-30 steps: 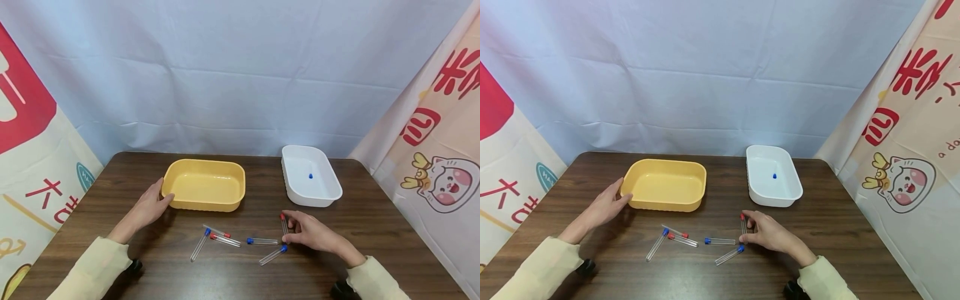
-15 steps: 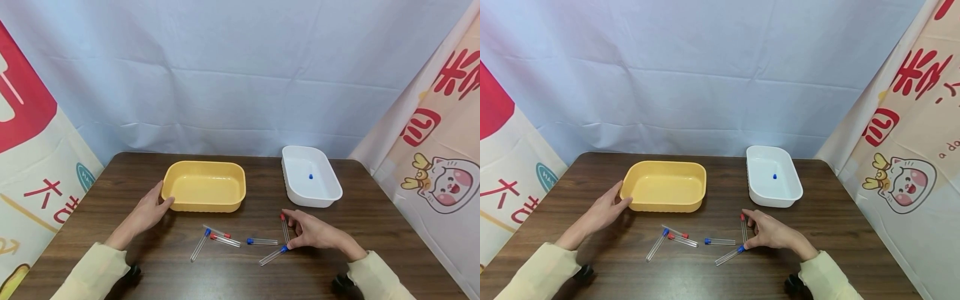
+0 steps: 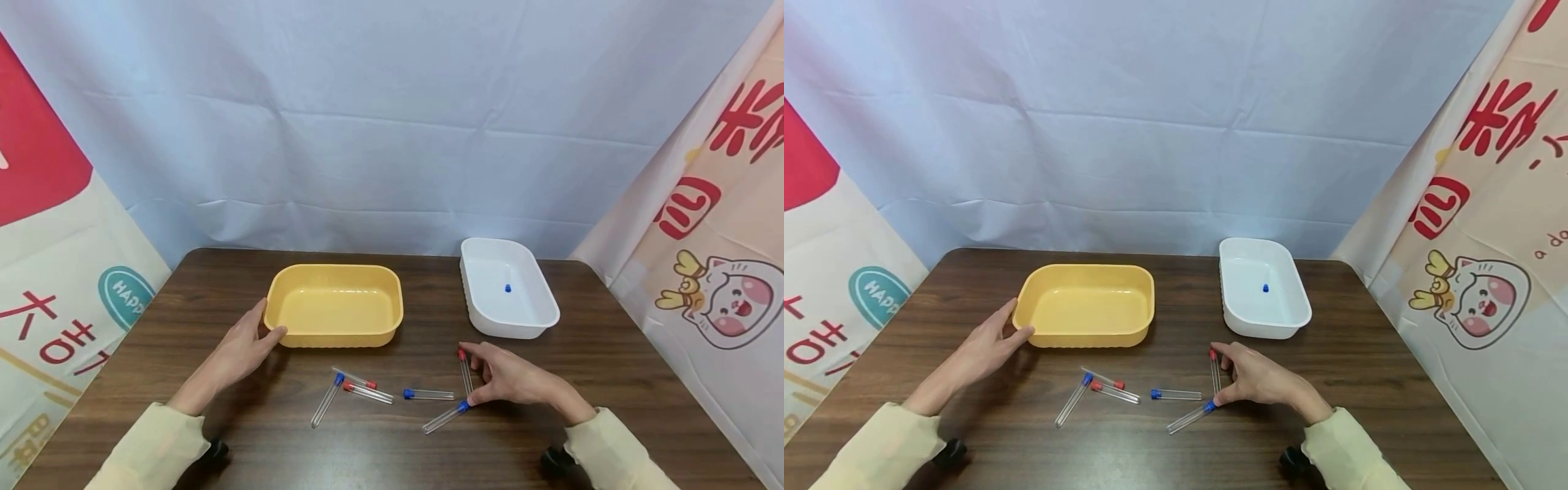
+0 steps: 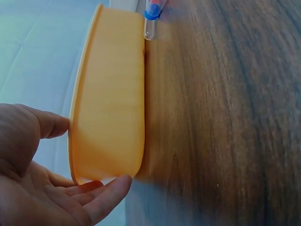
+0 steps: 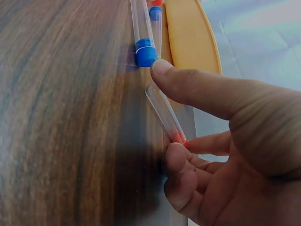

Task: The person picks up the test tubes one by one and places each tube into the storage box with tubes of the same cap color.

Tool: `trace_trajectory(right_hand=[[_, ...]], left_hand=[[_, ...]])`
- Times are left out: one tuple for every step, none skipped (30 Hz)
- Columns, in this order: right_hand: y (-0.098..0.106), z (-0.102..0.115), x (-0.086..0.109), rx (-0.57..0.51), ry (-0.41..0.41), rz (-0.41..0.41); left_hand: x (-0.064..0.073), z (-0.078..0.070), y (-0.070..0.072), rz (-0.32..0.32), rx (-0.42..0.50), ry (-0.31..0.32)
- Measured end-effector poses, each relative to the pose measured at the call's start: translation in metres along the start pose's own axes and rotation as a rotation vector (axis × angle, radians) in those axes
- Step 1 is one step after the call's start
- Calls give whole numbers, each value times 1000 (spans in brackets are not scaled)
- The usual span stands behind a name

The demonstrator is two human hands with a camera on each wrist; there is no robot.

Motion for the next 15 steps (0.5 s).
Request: trace_trajectory(right_hand=[[0,0,0,3,-2,-1],[0,0,-1,4,-4,0],[-1,-1,-1,4,-6,0],[-1,-1,-1,4,-8,0],[-1,-1,-1,4,-9,-1],[-1,-2,-1,3,-9,-3],[-1,-2,-1,3,-8,-5],[-2,-3,-1,7,-10,-7],[-1,-3,-1,13,-12,-10],[-1,-3,-1,18,-15,-12],[-1,-4,-2,21,-18,-13],[-1,-5,-2,25,-24,-14],[-1,-5,-2,29,-30,-14],[-1,-6,-2,32,-36,-14],[-1,-6,-2,32,-40,-13]], left_hand=[[0,0,0,-2,4,-3],[0,0,1,-4,5,-4],[0,0,1,-5,4,-7],[0,-1,1,-8,9,-11],[0,-1,2,-11,12,-16],[-1,-1,2,-13,13,-18],[-1,-2,2,-15,11,-20],[-2,-2,2,-18,9,-21],[-2,-2,3,-21,11,-27],[-3,-2,3,-26,11,-32],[-3,-3,3,-31,8,-39],[-4,-3,4,-38,7,-47],[-4,-3,4,-46,9,-62],[-5,-4,5,-53,10,-75],[-5,-5,5,-59,10,-88]])
Point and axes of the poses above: each hand's wrist, its own x-axis away from the middle knuckle, its own y-axis out of the back of the hand, z = x × y, the point moved 7 cm from there along -x, towards the middle knuckle, and after that the axes turned 2 degrees about -z, right-handed, at the moved point
